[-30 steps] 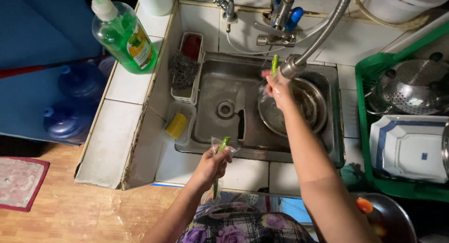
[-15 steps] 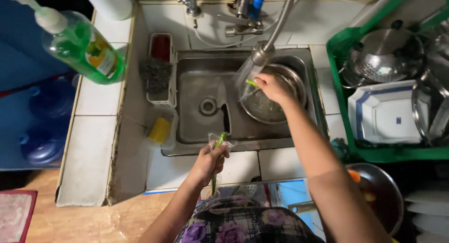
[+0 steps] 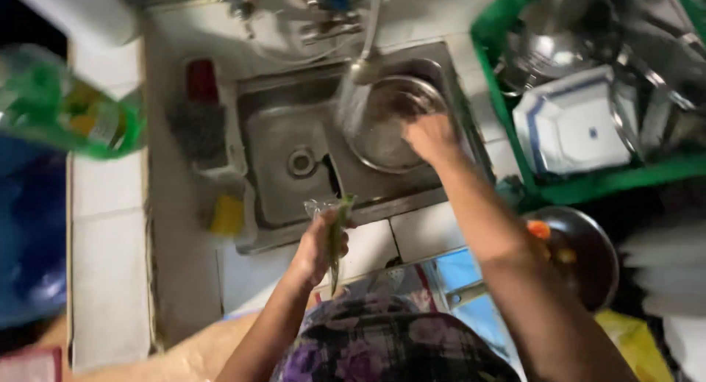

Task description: The person washes a metal pot in the sink, then unpacks tomatoes from a yellow plastic bag and rinses them under running water. They place the tomatoes in the pot, then unpack and rinse green vegetables from a green plastic bag, placing them in the pot as well.

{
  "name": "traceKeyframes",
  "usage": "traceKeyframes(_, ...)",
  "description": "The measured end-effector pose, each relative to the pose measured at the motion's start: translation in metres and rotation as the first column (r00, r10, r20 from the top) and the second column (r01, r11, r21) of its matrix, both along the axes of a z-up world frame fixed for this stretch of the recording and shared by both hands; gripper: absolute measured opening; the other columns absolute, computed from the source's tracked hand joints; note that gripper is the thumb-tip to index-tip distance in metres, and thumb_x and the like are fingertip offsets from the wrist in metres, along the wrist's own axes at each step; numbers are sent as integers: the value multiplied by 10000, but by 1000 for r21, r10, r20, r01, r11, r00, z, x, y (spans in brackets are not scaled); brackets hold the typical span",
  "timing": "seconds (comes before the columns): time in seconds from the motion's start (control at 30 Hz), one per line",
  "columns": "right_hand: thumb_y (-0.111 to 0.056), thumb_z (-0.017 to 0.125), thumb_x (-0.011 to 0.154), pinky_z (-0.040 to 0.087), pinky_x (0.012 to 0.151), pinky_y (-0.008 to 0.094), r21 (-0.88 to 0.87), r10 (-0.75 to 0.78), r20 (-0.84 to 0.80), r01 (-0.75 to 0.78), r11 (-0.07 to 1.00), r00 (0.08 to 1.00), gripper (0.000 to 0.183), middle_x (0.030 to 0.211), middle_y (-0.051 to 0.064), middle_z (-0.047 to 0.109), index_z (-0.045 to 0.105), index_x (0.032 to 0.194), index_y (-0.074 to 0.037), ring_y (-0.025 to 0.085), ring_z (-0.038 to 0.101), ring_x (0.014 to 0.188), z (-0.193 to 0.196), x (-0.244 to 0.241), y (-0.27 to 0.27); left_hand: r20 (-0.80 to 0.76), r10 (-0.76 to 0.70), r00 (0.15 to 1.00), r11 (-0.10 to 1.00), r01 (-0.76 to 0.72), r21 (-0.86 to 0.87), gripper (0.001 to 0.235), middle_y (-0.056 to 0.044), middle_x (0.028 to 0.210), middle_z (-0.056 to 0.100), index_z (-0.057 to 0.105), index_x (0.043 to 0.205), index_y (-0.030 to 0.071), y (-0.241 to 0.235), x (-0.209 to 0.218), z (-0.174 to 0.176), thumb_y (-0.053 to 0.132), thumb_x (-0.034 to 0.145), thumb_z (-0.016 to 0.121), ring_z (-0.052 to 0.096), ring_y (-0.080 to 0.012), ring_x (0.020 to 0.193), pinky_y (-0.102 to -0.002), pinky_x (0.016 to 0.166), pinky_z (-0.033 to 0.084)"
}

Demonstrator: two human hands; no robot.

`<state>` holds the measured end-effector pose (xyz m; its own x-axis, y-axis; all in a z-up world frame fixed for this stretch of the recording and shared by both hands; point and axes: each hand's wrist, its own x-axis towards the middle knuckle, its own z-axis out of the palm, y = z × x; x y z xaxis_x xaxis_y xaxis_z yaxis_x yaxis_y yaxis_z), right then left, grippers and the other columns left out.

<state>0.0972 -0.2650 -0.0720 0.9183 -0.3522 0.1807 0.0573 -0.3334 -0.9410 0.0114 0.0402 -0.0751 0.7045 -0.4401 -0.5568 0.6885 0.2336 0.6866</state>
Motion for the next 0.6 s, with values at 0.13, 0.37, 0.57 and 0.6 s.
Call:
traceKeyframes(0.13,-431,429,958,494,722,454,-804,-371,-217,50,592,903,386,857,153,629,518,1226,-168,335,643,836,11,-38,-17,129,-107,986,992,97,76,291,-127,614,466,651,889,-105,-18,24,-34,162,829,550,497,-190,510,-312,465,430)
traceKeyframes(0.37,-163,676,928,490,873,431,-391,-679,24,632,669,734,368,1095,216,610,514,1255,-117,376,590,1020,14,-224,-103,202,-231,952,967,248,-63,386,-202,874,577,514,1156,-164,-59,16,19,56,852,600,577,-224,660,-289,552,524)
traceKeyframes(0.57,-298,682,830,466,910,455,-448,-645,-524,463,764,557,432,1111,161,630,583,1214,-126,353,582,1057,-1,-329,-84,191,-315,930,936,338,-97,470,-222,906,616,502,1189,-119,-70,10,6,71,801,688,642,-212,693,-285,538,567)
traceKeyframes(0.6,-298,682,830,466,910,455,-448,-652,-526,474,758,546,432,1111,161,630,583,1214,-126,353,582,1057,-27,-344,-93,189,-329,925,931,351,-96,470,-222,906,616,502,1189,-119,-73,10,8,71,801,688,642,-212,693,-285,538,567)
